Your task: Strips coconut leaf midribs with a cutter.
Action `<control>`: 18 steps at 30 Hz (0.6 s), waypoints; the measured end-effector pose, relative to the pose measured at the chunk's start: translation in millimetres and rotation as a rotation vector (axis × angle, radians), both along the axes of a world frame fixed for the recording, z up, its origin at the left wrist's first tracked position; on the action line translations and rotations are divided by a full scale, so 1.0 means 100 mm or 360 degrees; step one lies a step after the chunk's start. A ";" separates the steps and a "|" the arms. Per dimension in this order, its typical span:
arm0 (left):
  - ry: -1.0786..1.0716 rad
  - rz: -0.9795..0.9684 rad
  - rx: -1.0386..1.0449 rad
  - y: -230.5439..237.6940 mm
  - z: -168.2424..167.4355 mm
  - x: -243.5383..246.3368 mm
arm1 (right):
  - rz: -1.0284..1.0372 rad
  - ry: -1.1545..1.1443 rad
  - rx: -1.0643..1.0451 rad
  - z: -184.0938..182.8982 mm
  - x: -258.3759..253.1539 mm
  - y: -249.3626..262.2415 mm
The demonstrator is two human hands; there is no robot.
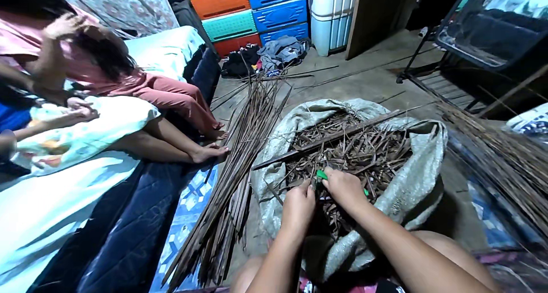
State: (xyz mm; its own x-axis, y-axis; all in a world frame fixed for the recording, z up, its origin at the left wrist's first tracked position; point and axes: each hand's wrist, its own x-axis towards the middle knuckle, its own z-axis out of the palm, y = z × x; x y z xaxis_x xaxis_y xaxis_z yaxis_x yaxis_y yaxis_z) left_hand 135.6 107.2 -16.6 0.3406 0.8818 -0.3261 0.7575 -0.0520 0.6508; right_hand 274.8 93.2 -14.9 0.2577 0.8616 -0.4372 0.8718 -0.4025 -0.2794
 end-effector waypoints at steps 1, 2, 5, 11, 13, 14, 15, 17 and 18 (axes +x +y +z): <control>-0.0005 -0.0005 0.0005 0.00 0.00 0.01 | -0.0026 -0.0014 0.0001 -0.01 0.00 0.02; -0.0014 -0.0008 0.0012 0.01 0.01 0.01 | -0.0040 -0.0023 0.0002 -0.01 0.00 0.03; -0.0034 -0.0001 0.0013 0.02 0.01 0.02 | -0.0065 -0.0045 0.0027 -0.02 -0.02 0.04; -0.0060 0.0002 -0.0008 -0.04 0.02 -0.02 | -0.0410 0.0000 0.0084 -0.09 0.32 0.11; -0.0083 0.0018 -0.0003 -0.03 0.02 -0.03 | -0.0406 0.0076 0.0084 -0.01 0.35 0.09; -0.0088 0.0023 -0.0010 -0.02 0.02 -0.03 | -0.0353 0.0134 0.0092 0.04 0.30 0.07; -0.0095 0.0028 -0.0013 -0.02 0.03 -0.03 | -0.0273 0.0188 0.0103 0.08 0.24 0.03; -0.0102 0.0024 0.0001 -0.01 0.03 -0.02 | -0.0088 0.0274 0.0100 0.10 0.10 -0.07; -0.0095 0.0015 0.0010 -0.01 0.02 -0.02 | -0.0007 0.0291 0.0076 0.09 0.04 -0.10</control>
